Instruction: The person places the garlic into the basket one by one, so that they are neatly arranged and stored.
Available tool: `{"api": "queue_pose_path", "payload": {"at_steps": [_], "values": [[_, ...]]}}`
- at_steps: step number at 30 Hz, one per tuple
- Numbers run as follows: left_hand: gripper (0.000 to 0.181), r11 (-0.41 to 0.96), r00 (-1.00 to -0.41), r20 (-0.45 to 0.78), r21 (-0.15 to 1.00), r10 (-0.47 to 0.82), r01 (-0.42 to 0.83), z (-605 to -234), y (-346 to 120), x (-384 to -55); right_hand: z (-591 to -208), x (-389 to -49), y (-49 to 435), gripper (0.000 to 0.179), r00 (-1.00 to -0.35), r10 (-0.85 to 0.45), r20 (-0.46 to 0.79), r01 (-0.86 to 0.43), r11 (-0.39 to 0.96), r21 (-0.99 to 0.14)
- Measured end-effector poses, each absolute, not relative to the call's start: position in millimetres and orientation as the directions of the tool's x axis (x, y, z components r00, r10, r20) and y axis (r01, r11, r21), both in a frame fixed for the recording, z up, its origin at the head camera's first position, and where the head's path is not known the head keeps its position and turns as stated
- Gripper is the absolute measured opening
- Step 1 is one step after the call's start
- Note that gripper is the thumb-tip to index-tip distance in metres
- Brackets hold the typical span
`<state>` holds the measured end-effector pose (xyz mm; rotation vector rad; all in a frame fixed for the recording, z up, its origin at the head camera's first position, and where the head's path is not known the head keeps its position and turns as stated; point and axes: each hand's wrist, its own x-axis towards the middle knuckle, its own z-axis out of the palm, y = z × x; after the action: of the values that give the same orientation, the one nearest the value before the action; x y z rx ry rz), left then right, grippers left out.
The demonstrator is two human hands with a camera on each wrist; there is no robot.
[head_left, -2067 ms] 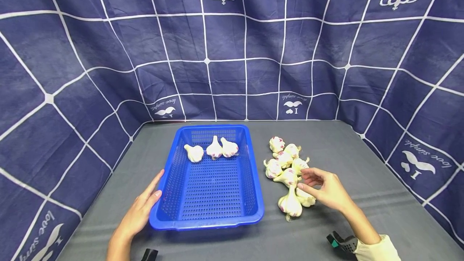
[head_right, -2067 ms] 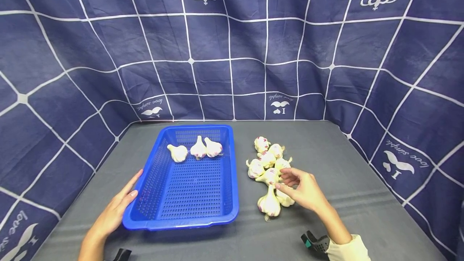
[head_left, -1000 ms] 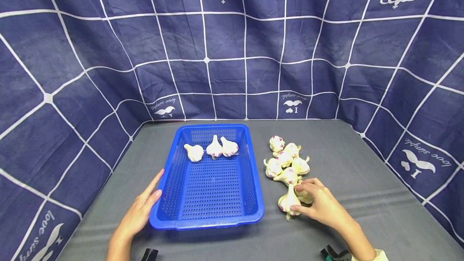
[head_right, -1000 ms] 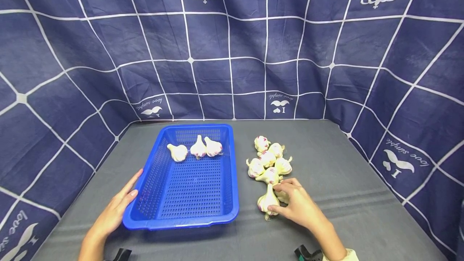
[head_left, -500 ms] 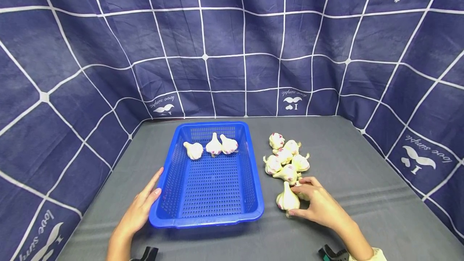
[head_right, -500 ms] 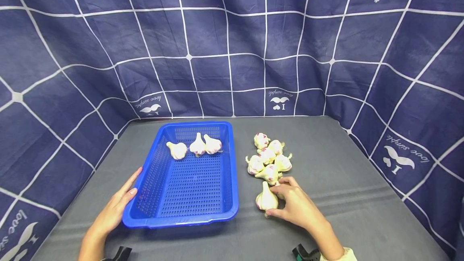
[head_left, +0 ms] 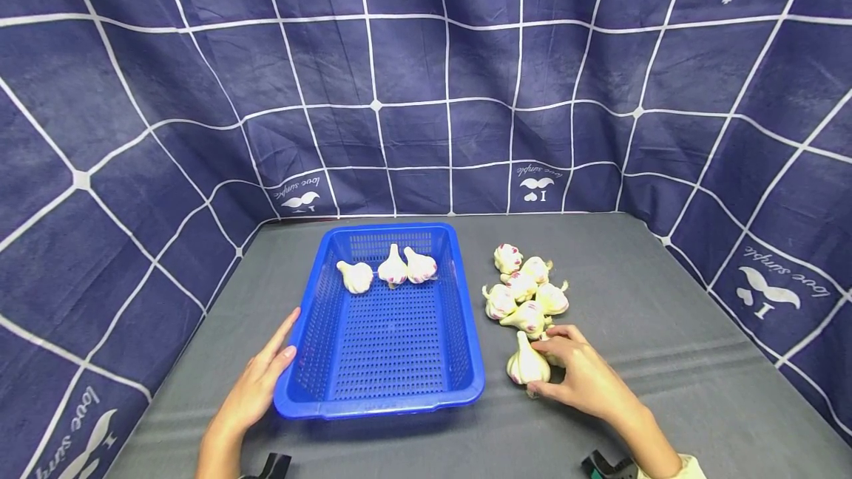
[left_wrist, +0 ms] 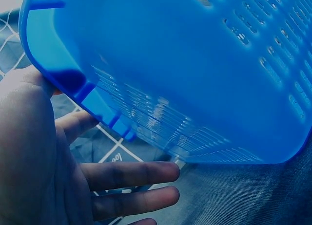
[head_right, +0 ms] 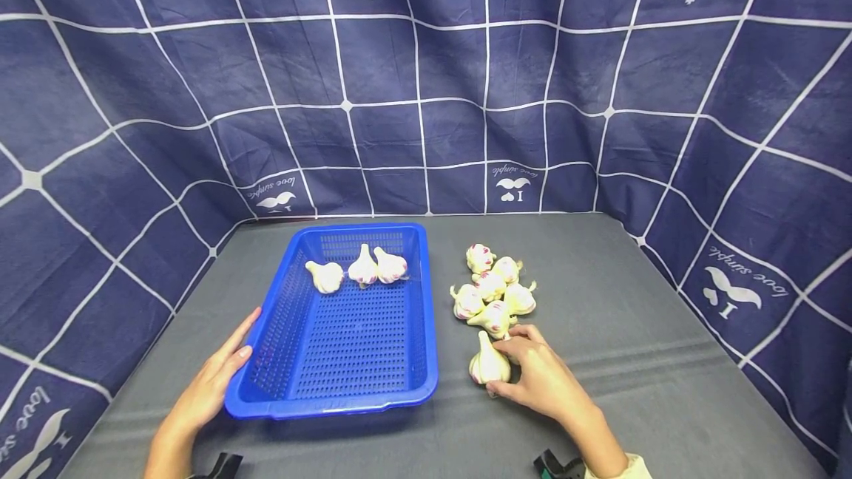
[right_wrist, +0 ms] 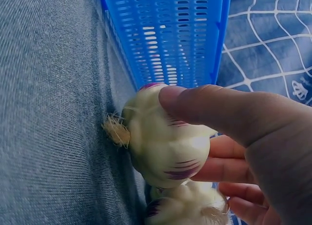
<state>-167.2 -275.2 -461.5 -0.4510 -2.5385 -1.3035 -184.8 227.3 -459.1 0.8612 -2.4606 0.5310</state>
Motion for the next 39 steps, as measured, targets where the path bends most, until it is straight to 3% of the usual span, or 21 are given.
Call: {"api": "queue_pose_path", "payload": {"at_steps": [14,26,33,39], "values": [[0.052,0.549,-0.919,0.361,0.741,0.16,0.386,-462,-275,-167,-455,-185,229,0.055,-0.634,-0.426,0.645,-0.741,0.572,-0.351],[0.052,0.545,-0.923,0.351,0.748,0.159,0.379,-461,-275,-167,-449,-185,230,0.056,-0.722,-0.361,0.591,-0.692,0.401,-0.601],[0.052,0.54,-0.914,0.368,0.742,0.167,0.398,-462,-275,-167,-447,-188,226,0.06,-0.705,-0.3,0.643,-0.709,0.343,-0.617],[0.052,0.541,-0.919,0.359,0.746,0.163,0.388,-463,-275,-167,-424,-182,215,0.061,-0.698,-0.275,0.661,-0.714,0.34,-0.612]]}}
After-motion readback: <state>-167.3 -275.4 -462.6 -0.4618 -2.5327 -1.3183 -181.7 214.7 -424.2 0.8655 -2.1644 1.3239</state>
